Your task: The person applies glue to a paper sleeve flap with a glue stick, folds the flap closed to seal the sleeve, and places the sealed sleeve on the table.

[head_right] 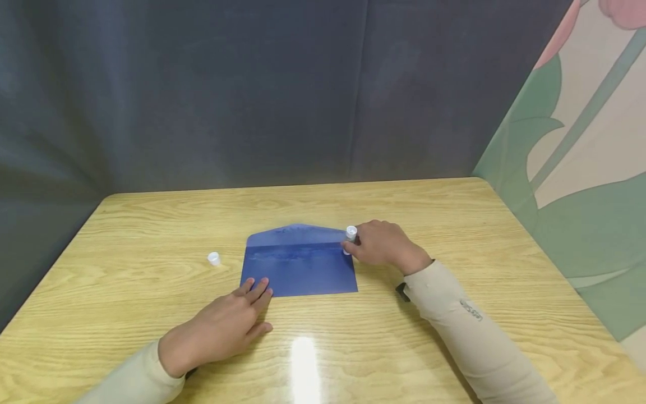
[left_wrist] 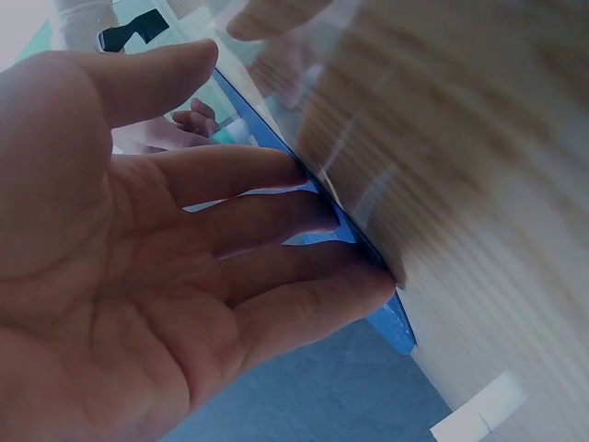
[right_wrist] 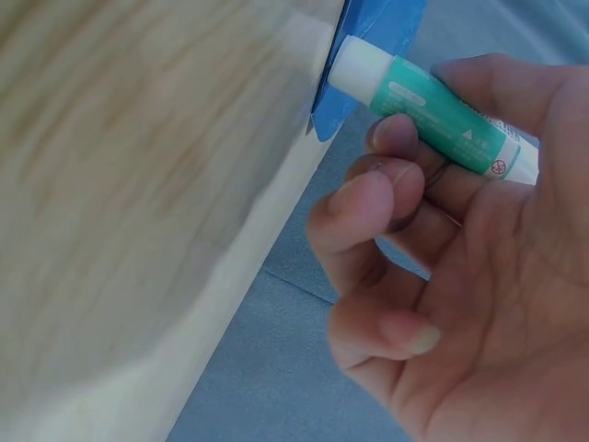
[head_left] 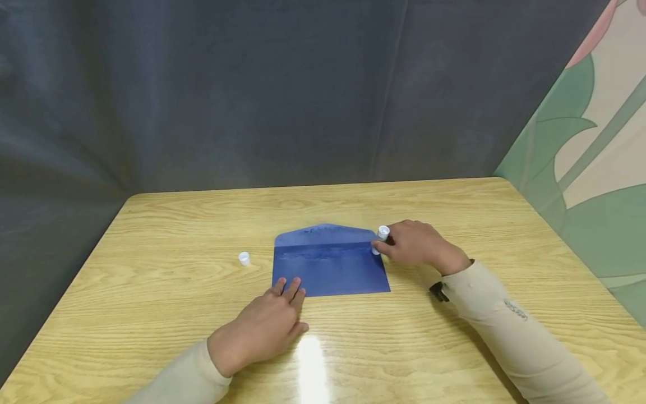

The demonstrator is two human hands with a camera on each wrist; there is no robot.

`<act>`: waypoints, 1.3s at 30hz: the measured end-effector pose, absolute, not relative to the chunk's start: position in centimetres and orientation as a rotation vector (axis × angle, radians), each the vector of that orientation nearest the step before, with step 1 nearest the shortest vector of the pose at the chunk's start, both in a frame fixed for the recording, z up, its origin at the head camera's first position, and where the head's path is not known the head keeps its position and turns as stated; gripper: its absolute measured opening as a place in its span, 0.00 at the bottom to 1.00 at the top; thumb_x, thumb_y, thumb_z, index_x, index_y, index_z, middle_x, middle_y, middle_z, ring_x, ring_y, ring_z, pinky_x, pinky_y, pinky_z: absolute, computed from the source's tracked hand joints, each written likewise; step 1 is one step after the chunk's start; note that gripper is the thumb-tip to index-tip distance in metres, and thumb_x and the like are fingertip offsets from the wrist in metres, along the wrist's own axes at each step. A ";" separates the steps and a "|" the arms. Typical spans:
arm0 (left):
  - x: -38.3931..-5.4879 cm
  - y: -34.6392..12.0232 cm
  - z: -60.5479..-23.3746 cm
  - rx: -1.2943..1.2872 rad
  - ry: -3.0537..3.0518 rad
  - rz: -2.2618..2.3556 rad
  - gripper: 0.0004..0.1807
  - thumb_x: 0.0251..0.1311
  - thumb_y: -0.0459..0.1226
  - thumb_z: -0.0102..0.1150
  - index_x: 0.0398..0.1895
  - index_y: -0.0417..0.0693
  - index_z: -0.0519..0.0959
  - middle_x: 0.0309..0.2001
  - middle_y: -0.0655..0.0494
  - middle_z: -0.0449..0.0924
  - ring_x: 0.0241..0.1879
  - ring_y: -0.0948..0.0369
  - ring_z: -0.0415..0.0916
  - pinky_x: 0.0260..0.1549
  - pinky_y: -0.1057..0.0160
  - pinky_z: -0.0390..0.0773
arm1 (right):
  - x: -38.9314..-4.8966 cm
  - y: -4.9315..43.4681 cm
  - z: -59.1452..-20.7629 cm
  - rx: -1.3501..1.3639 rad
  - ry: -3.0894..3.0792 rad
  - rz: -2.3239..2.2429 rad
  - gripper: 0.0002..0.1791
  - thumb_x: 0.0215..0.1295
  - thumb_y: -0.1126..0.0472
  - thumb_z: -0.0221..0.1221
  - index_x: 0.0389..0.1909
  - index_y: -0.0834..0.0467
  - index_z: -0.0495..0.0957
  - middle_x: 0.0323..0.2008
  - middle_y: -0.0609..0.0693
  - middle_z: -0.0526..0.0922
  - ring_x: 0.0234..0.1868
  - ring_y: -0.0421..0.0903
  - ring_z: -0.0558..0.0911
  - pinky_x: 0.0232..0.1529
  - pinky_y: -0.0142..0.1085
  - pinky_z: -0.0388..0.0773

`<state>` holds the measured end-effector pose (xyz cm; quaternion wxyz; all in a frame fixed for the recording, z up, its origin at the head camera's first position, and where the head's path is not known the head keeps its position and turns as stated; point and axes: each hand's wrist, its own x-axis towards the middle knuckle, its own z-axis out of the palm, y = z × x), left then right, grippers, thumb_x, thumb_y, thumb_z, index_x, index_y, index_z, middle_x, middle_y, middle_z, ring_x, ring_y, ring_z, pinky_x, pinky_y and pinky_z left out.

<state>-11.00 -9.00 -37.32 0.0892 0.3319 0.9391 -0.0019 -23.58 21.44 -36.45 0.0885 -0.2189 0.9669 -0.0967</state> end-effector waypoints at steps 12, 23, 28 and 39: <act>-10.6 -9.1 -37.4 0.876 2.814 0.129 0.31 0.71 0.48 0.55 0.66 0.31 0.71 0.71 0.34 0.64 0.68 0.35 0.65 0.66 0.47 0.70 | -23.7 21.0 -37.0 -0.629 2.851 -0.319 0.21 0.70 0.44 0.51 0.20 0.50 0.68 0.17 0.44 0.67 0.20 0.42 0.68 0.22 0.35 0.62; -10.6 -9.0 -37.6 0.942 2.821 0.070 0.32 0.71 0.48 0.55 0.65 0.30 0.71 0.70 0.33 0.65 0.67 0.34 0.66 0.67 0.48 0.70 | -23.6 20.7 -37.2 -0.562 2.866 -0.337 0.18 0.68 0.44 0.49 0.22 0.49 0.70 0.20 0.45 0.69 0.25 0.43 0.71 0.25 0.36 0.63; -10.7 -9.0 -37.4 0.968 2.825 0.052 0.31 0.71 0.48 0.55 0.65 0.30 0.72 0.69 0.32 0.66 0.67 0.35 0.67 0.67 0.48 0.70 | -23.6 20.9 -37.0 -0.524 2.852 -0.329 0.24 0.72 0.39 0.46 0.21 0.49 0.72 0.21 0.46 0.70 0.25 0.44 0.72 0.26 0.36 0.64; -10.8 -8.8 -37.2 0.933 2.817 0.060 0.31 0.71 0.47 0.55 0.66 0.31 0.71 0.70 0.33 0.65 0.68 0.35 0.66 0.67 0.49 0.69 | -23.9 21.2 -36.8 -0.493 2.858 -0.284 0.36 0.68 0.25 0.40 0.21 0.51 0.73 0.22 0.47 0.72 0.24 0.45 0.73 0.26 0.36 0.66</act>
